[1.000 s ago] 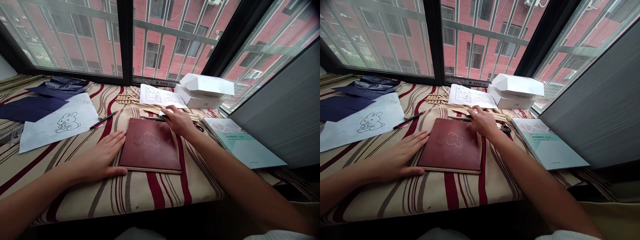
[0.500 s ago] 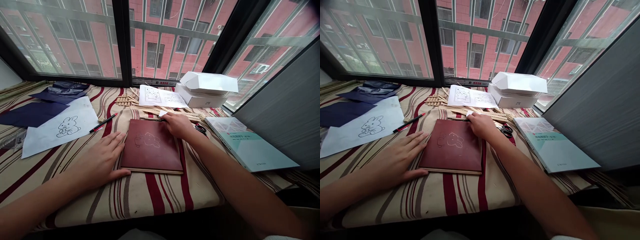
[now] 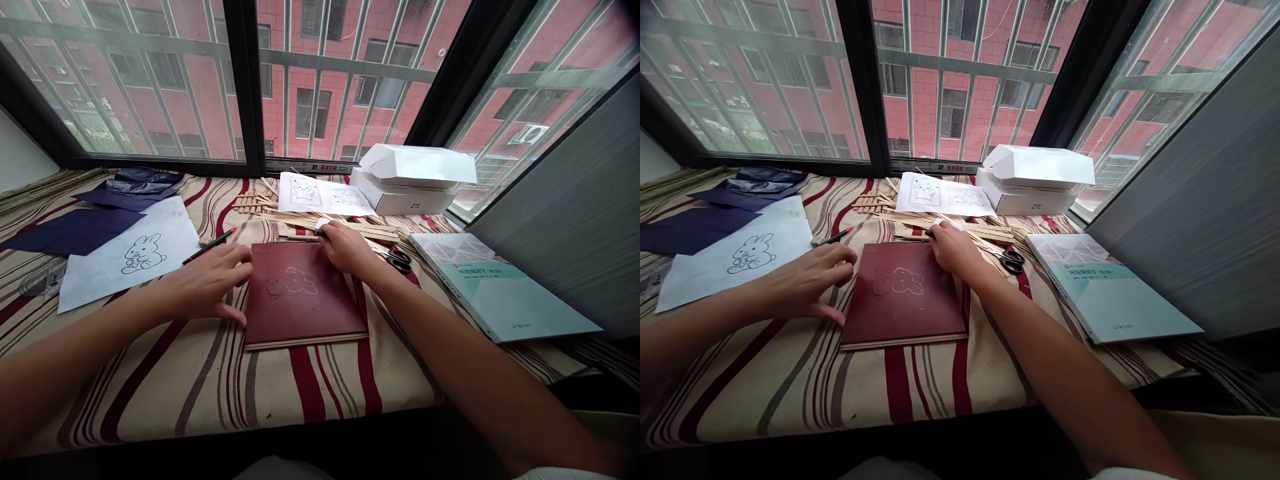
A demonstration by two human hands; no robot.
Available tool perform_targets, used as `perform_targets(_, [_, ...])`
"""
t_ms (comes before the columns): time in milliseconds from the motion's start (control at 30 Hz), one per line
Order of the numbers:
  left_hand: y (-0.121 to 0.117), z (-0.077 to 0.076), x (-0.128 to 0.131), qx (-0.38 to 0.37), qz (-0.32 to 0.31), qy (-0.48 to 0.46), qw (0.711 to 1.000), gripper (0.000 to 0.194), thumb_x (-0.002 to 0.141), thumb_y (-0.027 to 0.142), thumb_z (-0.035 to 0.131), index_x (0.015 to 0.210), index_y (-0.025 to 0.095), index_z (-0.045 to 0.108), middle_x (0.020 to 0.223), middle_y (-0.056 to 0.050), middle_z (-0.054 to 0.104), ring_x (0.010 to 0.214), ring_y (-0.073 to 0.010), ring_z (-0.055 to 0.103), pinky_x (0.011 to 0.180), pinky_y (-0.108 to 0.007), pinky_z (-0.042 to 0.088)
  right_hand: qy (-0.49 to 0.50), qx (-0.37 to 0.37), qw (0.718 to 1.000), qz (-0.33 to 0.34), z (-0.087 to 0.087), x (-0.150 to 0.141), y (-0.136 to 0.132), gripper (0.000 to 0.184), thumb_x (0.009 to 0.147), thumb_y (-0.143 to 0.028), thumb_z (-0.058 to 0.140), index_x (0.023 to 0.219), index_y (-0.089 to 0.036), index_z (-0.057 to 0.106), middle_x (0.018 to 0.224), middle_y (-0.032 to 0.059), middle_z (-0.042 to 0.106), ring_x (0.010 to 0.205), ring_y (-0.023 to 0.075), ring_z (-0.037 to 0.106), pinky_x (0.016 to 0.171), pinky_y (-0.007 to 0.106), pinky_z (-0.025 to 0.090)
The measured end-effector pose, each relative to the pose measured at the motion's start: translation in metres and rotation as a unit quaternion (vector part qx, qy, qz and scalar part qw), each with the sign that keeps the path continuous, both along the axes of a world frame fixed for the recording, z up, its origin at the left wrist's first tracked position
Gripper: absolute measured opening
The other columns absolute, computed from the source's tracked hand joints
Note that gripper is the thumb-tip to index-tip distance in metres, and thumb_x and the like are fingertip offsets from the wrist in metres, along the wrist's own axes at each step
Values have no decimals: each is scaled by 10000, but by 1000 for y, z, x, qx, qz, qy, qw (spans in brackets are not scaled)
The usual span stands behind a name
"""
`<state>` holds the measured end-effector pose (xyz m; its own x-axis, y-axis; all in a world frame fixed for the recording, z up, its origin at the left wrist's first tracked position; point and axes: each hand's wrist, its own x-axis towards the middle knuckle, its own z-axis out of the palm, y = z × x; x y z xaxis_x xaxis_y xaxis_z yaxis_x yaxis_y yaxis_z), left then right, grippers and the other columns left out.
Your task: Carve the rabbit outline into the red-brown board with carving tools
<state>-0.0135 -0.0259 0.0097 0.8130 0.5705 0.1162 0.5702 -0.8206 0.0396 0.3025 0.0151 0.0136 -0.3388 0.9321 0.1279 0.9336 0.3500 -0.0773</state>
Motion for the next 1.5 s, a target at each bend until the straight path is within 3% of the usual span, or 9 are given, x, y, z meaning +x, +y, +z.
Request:
perform_targets(167, [-6, 9, 16, 0, -71, 6, 997, 623, 875, 800, 668, 1014, 192, 667, 1171, -167, 685, 1084, -336, 620, 1009, -495, 533, -3, -15, 999, 46, 6, 0, 3, 316, 1097, -298, 453, 1271, -165, 682, 1352, 152, 691, 1125, 276, 679, 889, 348, 449])
perform_targets(233, [5, 13, 15, -53, -76, 10, 996, 561, 923, 708, 686, 1154, 197, 671, 1379, -194, 650, 1283, -355, 594, 1145, -508, 478, -3, -12, 999, 47, 12, 4, 2, 328, 1108, -307, 427, 1266, -162, 675, 1321, 149, 711, 1127, 279, 676, 874, 341, 430])
perform_targets(367, [35, 10, 6, -133, 17, 12, 991, 943, 897, 711, 702, 1611, 173, 404, 1728, -265, 363, 1605, -435, 337, 1288, -606, 320, -9, -4, 1000, 17, 20, 10, -1, 377, 1123, -348, 369, 1258, -147, 659, 1189, 172, 761, 1052, 310, 684, 787, 357, 388])
perform_targets(633, [33, -5, 3, -123, 26, -37, 991, 973, 874, 743, 705, 1632, 209, 410, 1618, -198, 549, 1508, -389, 486, 1289, -546, 348, 9, -52, 998, -24, 12, 2, -6, 354, 1093, -375, 432, 1200, -172, 703, 1125, 175, 780, 941, 308, 673, 685, 345, 316])
perform_targets(900, [21, -12, -9, -64, 77, -13, 995, 1180, 792, 952, 582, 1644, 160, 385, 1555, -240, 551, 1403, -436, 574, 1160, -494, 486, 132, -123, 982, 48, 15, -20, 3, 264, 1095, -306, 486, 1077, -166, 709, 1056, 98, 760, 917, 215, 645, 783, 303, 411])
perform_targets(1100, [2, -20, -6, -33, 133, 19, 990, 1250, 771, 1003, 513, 1702, 203, 276, 1578, -256, 483, 1108, -424, 725, 896, -464, 570, 237, -165, 952, 101, 41, -41, 33, 290, 1110, -289, 489, 881, -170, 622, 871, 38, 688, 747, 126, 583, 738, 263, 460])
perform_targets(1200, [9, -16, -9, -83, 113, -3, 990, 1140, 809, 978, 494, 1666, 241, 355, 1564, -195, 535, 1113, -376, 722, 898, -421, 557, 447, -161, 875, 90, 59, -43, 38, 422, 1162, -401, 325, 812, -216, 471, 733, -15, 552, 607, 90, 513, 626, 235, 452])
perform_targets(1300, [20, -6, -7, -127, 134, -52, 981, 854, 905, 863, 474, 1463, 225, 579, 1324, -144, 694, 1035, -326, 719, 886, -402, 550, 673, -226, 703, 42, 60, -51, 34, 522, 1138, -571, 365, 734, -245, 312, 577, -87, 272, 441, 66, 277, 457, 205, 278])
perform_targets(1500, [28, -4, 9, -134, 209, -130, 960, 425, 951, 550, 495, 1099, 224, 723, 961, -61, 739, 784, -238, 656, 807, -375, 518, 806, -314, 500, -50, 27, -87, 24, 546, 1137, -559, 394, 713, -236, 275, 507, -110, 210, 392, 51, 146, 401, 217, 101])
